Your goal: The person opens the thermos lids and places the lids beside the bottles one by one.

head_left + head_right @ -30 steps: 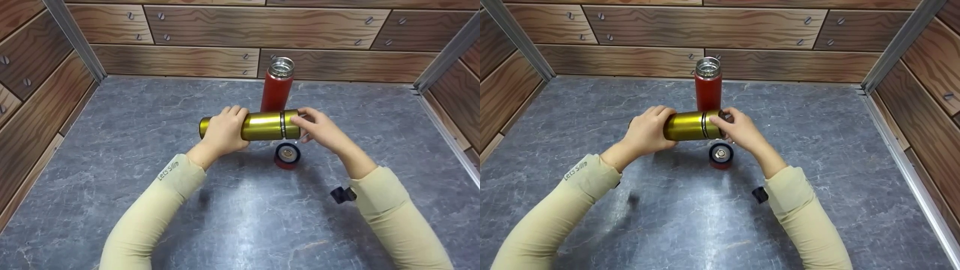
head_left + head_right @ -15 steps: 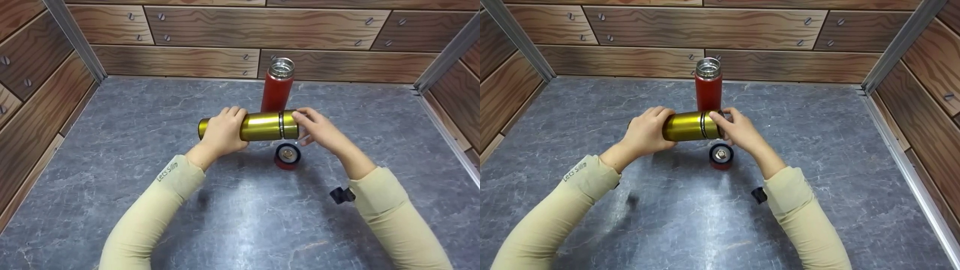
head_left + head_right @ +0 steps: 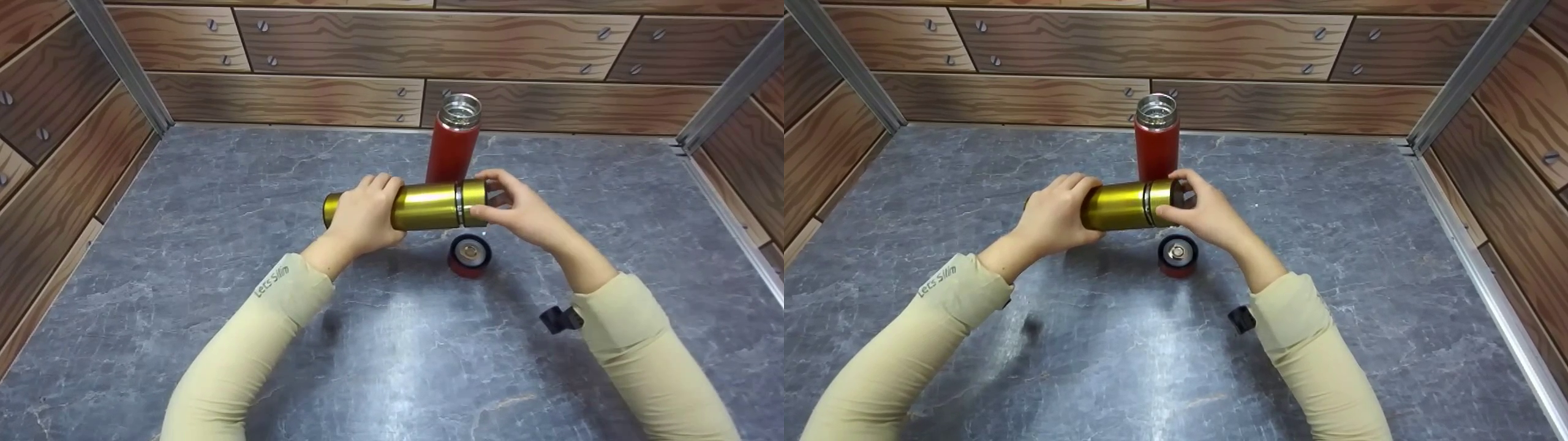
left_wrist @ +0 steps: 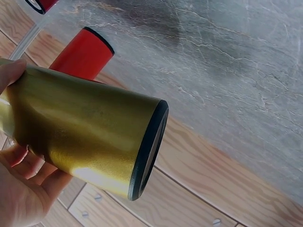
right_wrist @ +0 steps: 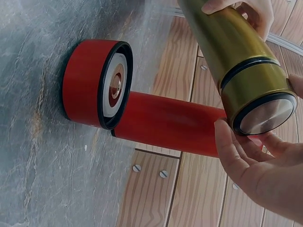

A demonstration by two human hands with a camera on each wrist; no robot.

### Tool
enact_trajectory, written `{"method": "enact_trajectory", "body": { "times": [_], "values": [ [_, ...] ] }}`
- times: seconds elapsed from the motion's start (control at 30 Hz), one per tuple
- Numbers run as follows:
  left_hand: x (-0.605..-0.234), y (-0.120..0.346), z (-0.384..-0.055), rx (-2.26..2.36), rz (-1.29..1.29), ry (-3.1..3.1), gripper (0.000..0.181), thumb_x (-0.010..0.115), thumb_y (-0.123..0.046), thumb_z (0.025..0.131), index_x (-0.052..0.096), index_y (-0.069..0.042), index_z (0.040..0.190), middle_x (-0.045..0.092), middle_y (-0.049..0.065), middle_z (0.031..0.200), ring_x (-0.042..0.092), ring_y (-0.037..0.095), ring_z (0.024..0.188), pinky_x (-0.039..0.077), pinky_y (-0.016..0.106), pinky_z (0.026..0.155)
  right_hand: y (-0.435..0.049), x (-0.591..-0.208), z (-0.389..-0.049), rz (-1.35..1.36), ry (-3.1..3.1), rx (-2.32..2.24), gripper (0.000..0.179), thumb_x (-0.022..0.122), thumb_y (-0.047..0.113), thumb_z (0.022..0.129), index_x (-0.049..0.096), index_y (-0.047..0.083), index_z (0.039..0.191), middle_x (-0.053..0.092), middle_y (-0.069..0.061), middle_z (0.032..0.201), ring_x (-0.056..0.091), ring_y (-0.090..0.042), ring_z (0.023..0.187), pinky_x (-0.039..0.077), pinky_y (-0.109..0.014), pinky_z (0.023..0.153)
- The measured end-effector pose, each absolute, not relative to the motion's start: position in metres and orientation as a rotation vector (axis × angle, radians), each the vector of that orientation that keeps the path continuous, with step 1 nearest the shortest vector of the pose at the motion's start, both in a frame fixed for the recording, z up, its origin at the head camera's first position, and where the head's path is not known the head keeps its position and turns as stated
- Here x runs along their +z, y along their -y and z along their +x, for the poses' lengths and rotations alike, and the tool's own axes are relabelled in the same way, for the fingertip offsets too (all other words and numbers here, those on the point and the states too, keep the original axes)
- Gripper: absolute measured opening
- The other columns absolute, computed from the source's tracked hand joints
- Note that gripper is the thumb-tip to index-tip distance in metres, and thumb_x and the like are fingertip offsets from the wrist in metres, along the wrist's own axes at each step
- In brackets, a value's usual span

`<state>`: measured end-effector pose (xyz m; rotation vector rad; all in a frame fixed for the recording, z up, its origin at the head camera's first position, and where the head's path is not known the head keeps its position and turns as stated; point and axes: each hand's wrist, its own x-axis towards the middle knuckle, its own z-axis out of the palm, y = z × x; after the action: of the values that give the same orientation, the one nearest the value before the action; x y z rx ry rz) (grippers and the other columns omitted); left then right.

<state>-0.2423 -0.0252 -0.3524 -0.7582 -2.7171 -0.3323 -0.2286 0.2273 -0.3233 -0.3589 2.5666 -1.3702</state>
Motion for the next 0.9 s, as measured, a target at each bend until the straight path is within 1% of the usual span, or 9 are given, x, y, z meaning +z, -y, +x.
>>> {"method": "enact_trajectory", "body": {
  "times": [0.1,0.2,0.3,0.37,0.5,0.6,0.7,0.8,0.9],
  "values": [
    [-0.3525,0.0255,-0.2425,-0.332,-0.748,2.720,0.061,0.077,-0.030,0.062,0.054,-0.009,0.114,0.060,0.007,0.108,0.057,0.026,0.096,0.054,0.042,0.071,-0.2265,-0.3229,-0.2285,-0.319,-2.547,-1.385,0.060,0.059,0.026,0.091,0.032,0.004,0.140,0.045,-0.021,0.131,0.054,-0.026,0.102,0.051,-0.023,0.075],
    [-0.3524,0.0251,-0.2425,-0.333,-0.746,2.725,0.062,0.077,-0.031,0.062,0.054,-0.009,0.115,0.060,0.007,0.108,0.057,0.026,0.097,0.054,0.042,0.072,-0.2247,-0.3232,-0.2286,-0.254,-2.519,-1.407,0.060,0.050,0.033,0.095,0.029,0.001,0.141,0.048,-0.021,0.124,0.055,-0.018,0.089,0.053,-0.023,0.069],
    [-0.3521,0.0240,-0.2423,-0.340,-0.759,2.721,0.062,0.077,-0.030,0.061,0.054,-0.009,0.114,0.060,0.007,0.108,0.057,0.026,0.096,0.054,0.042,0.072,-0.2230,-0.3241,-0.2287,-0.220,-2.519,-1.415,0.057,0.046,0.036,0.096,0.034,-0.002,0.137,0.052,-0.019,0.113,0.055,-0.012,0.075,0.054,-0.024,0.064],
    [-0.3520,0.0236,-0.2420,-0.342,-0.764,2.718,0.061,0.078,-0.030,0.061,0.054,-0.009,0.114,0.060,0.007,0.108,0.057,0.026,0.096,0.054,0.042,0.072,-0.2225,-0.3247,-0.2290,-0.224,-2.530,-1.416,0.055,0.048,0.034,0.095,0.037,-0.003,0.134,0.053,-0.019,0.109,0.055,-0.011,0.072,0.054,-0.024,0.062],
    [-0.3524,0.0237,-0.2416,-0.334,-0.766,2.716,0.061,0.078,-0.030,0.061,0.054,-0.008,0.113,0.060,0.007,0.108,0.057,0.026,0.096,0.054,0.042,0.071,-0.2227,-0.3247,-0.2292,-0.269,-2.548,-1.407,0.052,0.055,0.028,0.092,0.039,0.000,0.133,0.052,-0.020,0.118,0.056,-0.013,0.081,0.053,-0.023,0.064],
    [-0.3528,0.0243,-0.2416,-0.323,-0.768,2.716,0.061,0.078,-0.030,0.061,0.054,-0.008,0.113,0.060,0.008,0.108,0.057,0.026,0.097,0.054,0.042,0.071,-0.2234,-0.3250,-0.2290,-0.324,-2.573,-1.381,0.054,0.061,0.024,0.089,0.039,0.004,0.134,0.050,-0.019,0.123,0.055,-0.018,0.091,0.051,-0.024,0.070],
    [-0.3532,0.0249,-0.2416,-0.315,-0.771,2.714,0.062,0.078,-0.030,0.061,0.054,-0.008,0.114,0.060,0.007,0.109,0.057,0.026,0.097,0.054,0.043,0.071,-0.2243,-0.3253,-0.2285,-0.369,-2.603,-1.348,0.058,0.065,0.023,0.086,0.040,0.007,0.135,0.050,-0.018,0.127,0.055,-0.024,0.098,0.049,-0.028,0.076],
    [-0.3535,0.0256,-0.2416,-0.311,-0.771,2.715,0.062,0.078,-0.030,0.062,0.054,-0.008,0.114,0.060,0.007,0.109,0.057,0.026,0.097,0.054,0.042,0.071,-0.2250,-0.3254,-0.2283,-0.396,-2.607,-1.341,0.059,0.067,0.023,0.085,0.040,0.008,0.135,0.048,-0.017,0.131,0.055,-0.029,0.103,0.048,-0.032,0.081],
    [-0.3537,0.0260,-0.2413,-0.308,-0.770,2.720,0.061,0.078,-0.030,0.063,0.054,-0.008,0.115,0.060,0.008,0.108,0.057,0.026,0.095,0.054,0.042,0.071,-0.2250,-0.3256,-0.2286,-0.403,-2.570,-1.377,0.057,0.064,0.023,0.088,0.040,0.007,0.136,0.047,-0.018,0.133,0.055,-0.028,0.105,0.050,-0.032,0.082]
  ]
}}
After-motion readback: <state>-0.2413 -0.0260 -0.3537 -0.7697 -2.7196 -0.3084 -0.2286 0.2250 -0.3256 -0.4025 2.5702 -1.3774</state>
